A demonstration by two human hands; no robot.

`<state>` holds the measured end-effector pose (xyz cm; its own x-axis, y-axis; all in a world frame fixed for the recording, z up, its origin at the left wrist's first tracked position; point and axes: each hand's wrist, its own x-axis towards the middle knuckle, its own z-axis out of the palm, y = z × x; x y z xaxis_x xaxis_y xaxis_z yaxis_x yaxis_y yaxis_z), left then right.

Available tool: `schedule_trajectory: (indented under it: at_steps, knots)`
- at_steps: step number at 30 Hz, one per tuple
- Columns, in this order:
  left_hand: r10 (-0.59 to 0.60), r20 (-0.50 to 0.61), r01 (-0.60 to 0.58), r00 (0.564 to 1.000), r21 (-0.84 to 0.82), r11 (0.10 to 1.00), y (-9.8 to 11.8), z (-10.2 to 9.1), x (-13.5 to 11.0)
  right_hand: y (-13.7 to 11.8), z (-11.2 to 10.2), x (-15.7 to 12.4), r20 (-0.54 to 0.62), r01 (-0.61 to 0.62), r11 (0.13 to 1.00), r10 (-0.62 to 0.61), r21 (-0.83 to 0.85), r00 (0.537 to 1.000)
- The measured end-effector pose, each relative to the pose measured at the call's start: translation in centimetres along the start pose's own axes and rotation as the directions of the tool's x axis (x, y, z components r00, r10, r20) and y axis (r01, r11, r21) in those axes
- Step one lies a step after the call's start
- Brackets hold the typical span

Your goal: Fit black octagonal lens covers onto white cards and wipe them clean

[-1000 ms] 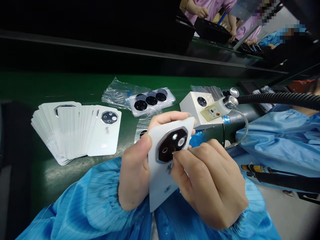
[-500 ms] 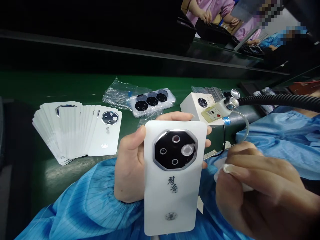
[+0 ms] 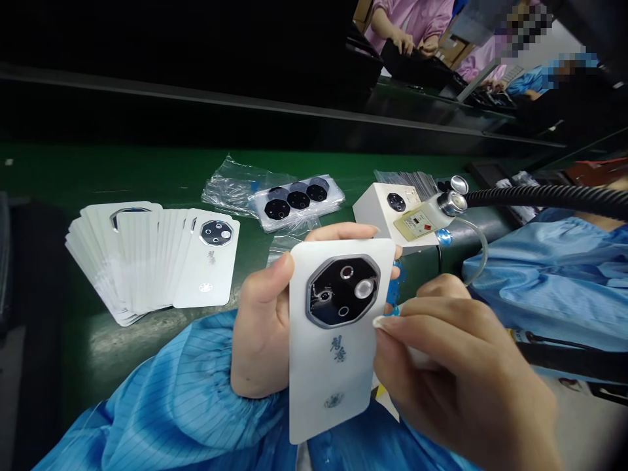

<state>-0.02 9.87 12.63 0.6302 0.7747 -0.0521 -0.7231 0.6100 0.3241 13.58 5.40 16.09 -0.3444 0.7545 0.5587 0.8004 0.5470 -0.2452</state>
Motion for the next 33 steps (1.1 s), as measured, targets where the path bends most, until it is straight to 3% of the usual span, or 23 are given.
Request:
schedule_trajectory:
  at_steps: [3,10,17,27,33]
  knots:
    - [-0.013,0.019,0.013,1.0,0.025,1.0,0.0,0.2,-0.1,-0.7,1.0,0.3,-0.049,-0.005,0.998,0.008,0.065,0.999]
    - [0.01,-0.005,-0.01,1.0,0.102,0.995,-0.1,0.4,-0.5,-0.8,2.3,0.2,-0.088,0.031,0.995,-0.039,-0.093,0.995]
    - [0.008,-0.03,-0.003,1.0,0.184,0.983,-0.3,0.3,-0.7,-1.0,2.5,1.3,-0.06,0.056,0.992,-0.063,-0.114,0.996]
    - [0.179,0.006,-0.169,0.984,0.354,0.92,-0.9,0.1,-0.5,-1.0,2.4,1.3,-0.06,0.068,0.992,-0.074,-0.104,0.995]
    - [0.17,0.059,-0.18,0.984,0.403,0.897,-0.8,0.0,-0.6,-0.8,2.6,1.2,-0.053,0.059,0.993,-0.064,-0.103,0.997]
